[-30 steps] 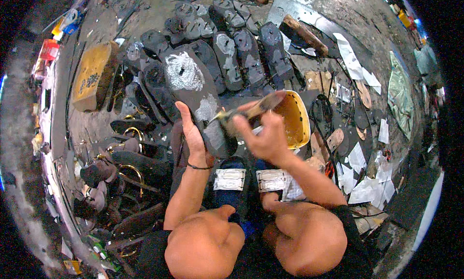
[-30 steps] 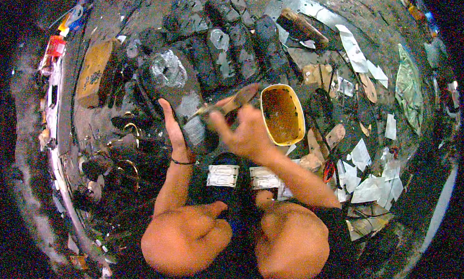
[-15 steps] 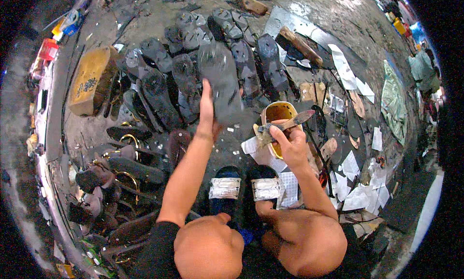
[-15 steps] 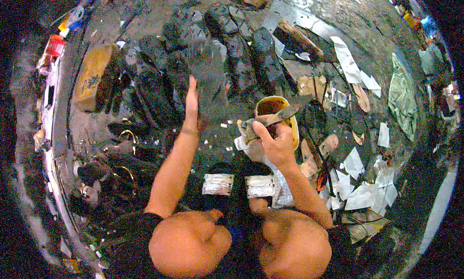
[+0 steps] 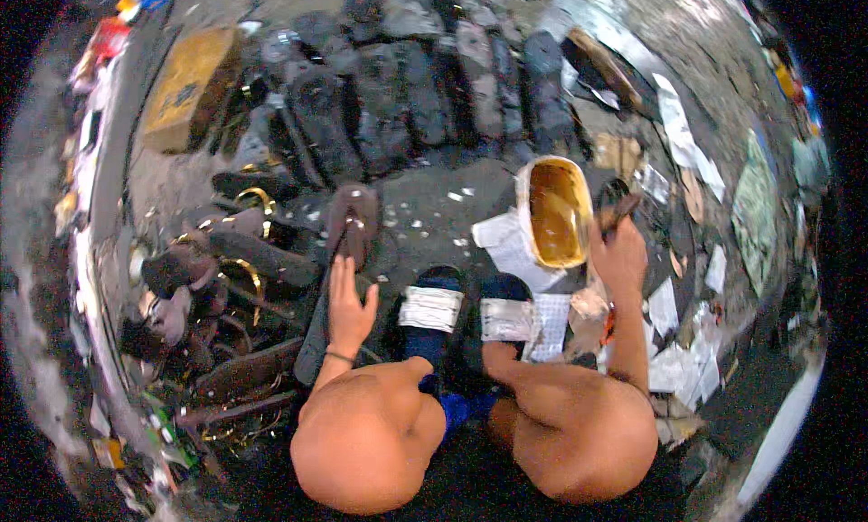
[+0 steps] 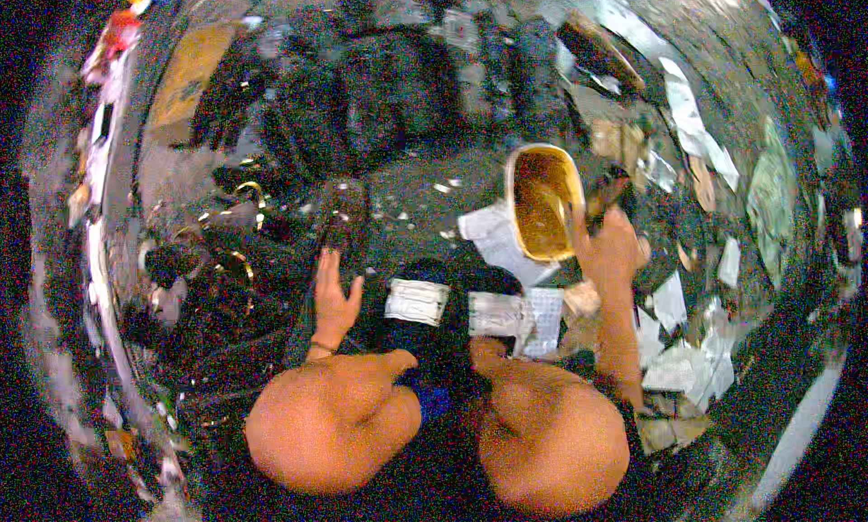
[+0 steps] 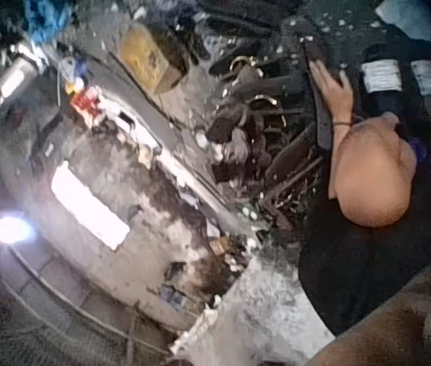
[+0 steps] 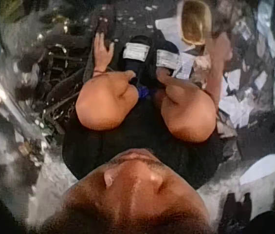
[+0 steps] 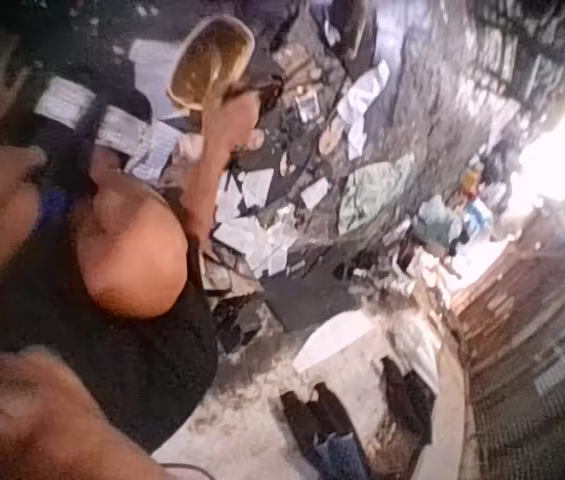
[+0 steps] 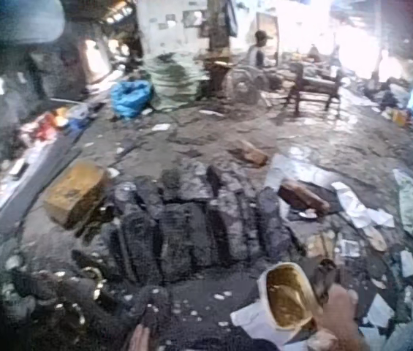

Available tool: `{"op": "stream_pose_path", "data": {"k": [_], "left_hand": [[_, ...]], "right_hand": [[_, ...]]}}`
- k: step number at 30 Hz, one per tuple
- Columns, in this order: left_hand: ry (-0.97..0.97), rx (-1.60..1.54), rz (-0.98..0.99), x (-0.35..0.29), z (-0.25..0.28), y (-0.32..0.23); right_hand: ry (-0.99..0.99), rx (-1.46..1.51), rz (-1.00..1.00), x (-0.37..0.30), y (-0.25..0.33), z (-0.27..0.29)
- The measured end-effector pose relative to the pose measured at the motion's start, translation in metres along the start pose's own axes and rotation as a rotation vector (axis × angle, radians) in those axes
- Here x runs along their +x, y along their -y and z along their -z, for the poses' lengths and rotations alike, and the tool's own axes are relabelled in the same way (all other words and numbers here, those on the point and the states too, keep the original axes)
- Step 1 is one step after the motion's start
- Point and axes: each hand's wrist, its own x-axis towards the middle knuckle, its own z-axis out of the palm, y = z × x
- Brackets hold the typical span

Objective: The person sits on the floor and repeatedly picks up black shoe parts, applies a brown adhesive from a yellow container using a brush, and places the parts back on the floor. The process is repeated for multiple shoe parts.

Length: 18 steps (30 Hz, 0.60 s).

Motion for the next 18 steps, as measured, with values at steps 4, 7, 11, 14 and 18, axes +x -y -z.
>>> {"op": "stream_pose_path", "data": {"k": [4, 7, 11, 14, 18], "left_hand": [[0.075, 0.249, 0.006, 0.049, -0.012, 0.011], [0.189, 0.229, 0.057, 0.071, -0.014, 0.008], [0.157, 0.214, -0.065, 0.094, -0.022, 0.018], [0.148, 0.182, -0.039, 0.115, -0.028, 0.011], [0.013, -0.437, -0.078, 0.136, -0.008, -0.038]], "right_hand": [[0.15, 0.301, 0.058, -0.04, -0.024, 0.003], [0.578, -0.024, 0.06, -0.061, -0.046, -0.004], [0.483, 0.567, 0.082, -0.071, -0.019, 0.001], [0.408, 0.736, 0.1, -0.055, 0.027, 0.018], [0.329, 1.117, 0.118, -0.03, 0.079, 0.023]]}}
